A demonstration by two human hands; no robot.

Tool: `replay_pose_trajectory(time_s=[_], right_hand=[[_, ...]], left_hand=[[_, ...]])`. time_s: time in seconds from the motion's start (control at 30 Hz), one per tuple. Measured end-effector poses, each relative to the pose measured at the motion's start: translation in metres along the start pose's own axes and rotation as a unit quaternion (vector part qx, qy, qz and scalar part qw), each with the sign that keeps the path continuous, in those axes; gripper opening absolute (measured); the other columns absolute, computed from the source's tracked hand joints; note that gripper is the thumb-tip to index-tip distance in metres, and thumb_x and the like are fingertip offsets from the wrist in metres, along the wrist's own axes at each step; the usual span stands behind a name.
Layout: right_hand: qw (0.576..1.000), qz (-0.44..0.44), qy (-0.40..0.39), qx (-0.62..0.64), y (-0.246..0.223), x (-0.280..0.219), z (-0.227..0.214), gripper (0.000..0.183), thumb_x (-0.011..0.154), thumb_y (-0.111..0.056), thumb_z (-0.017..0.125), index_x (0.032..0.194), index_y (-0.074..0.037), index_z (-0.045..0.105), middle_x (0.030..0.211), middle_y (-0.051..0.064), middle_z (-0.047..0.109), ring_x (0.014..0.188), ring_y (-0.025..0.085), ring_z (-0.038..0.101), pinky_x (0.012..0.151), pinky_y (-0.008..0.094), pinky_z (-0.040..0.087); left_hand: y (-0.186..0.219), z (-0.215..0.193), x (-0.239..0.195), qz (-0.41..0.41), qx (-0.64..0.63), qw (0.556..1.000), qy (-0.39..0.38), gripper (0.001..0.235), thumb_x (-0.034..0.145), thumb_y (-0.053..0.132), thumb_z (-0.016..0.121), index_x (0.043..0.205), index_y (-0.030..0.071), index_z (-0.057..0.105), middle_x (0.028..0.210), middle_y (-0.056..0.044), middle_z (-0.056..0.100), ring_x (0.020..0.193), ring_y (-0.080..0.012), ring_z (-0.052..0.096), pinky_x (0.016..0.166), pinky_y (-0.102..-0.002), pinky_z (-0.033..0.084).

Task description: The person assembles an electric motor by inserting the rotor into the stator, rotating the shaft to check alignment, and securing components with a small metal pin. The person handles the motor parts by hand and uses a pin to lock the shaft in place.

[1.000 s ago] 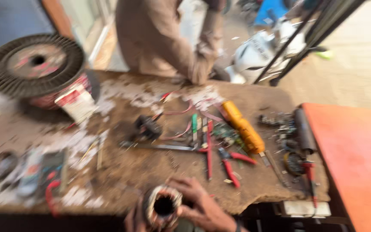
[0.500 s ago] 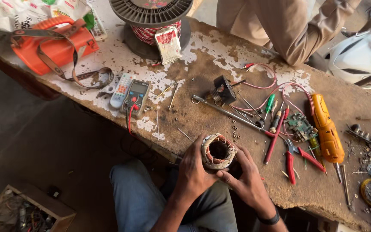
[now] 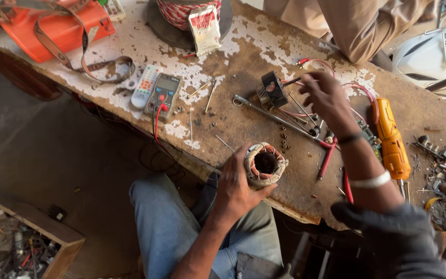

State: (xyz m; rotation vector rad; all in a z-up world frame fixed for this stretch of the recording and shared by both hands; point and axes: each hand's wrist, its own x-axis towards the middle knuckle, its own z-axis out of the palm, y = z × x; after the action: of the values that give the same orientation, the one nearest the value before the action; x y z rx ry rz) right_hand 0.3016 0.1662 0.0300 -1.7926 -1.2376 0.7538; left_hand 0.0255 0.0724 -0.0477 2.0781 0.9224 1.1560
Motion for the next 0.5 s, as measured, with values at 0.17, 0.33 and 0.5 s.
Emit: replay_pose_trajectory(time_s=[0.17, 0.33, 0.5], right_hand=[[0.998, 0.048, -0.039, -0.015, 0.015, 0.029, 0.019, 0.040, 0.108, -0.040, 0.055, 0.104, -0.004, 0.072, 0.076, 0.003, 0.062, 0.058, 0.013, 0.049, 0.051, 0.028, 0.042], [0.993, 0.040, 0.045, 0.106, 0.033, 0.024, 0.033, 0.034, 0.105, -0.035, 0.057, 0.102, -0.004, 0.071, 0.076, 0.001, 0.064, 0.058, 0.009, 0.053, 0.051, 0.024, 0.048], [0.933, -0.015, 0.052, 0.357, 0.048, 0.008, 0.021, 0.031, 0.114, -0.030, 0.060, 0.101, -0.004, 0.071, 0.077, -0.001, 0.059, 0.062, 0.006, 0.050, 0.054, 0.022, 0.042]], left_hand=[[-0.001, -0.002, 0.000, -0.012, -0.006, 1.000, -0.005, 0.107, 0.073, 0.040, 0.093, 0.152, -0.001, 0.034, 0.141, -0.026, 0.054, 0.131, -0.0431, 0.055, 0.111, -0.051, 0.046], [-0.003, 0.000, 0.000, -0.017, -0.014, 1.000, -0.018, 0.109, 0.071, 0.041, 0.094, 0.151, -0.001, 0.033, 0.141, -0.026, 0.053, 0.132, -0.0428, 0.055, 0.111, -0.051, 0.046], [-0.002, 0.000, 0.001, -0.012, -0.027, 1.000, -0.002, 0.103, 0.071, 0.036, 0.095, 0.151, 0.002, 0.038, 0.142, -0.021, 0.055, 0.132, -0.0399, 0.057, 0.112, -0.049, 0.047]])
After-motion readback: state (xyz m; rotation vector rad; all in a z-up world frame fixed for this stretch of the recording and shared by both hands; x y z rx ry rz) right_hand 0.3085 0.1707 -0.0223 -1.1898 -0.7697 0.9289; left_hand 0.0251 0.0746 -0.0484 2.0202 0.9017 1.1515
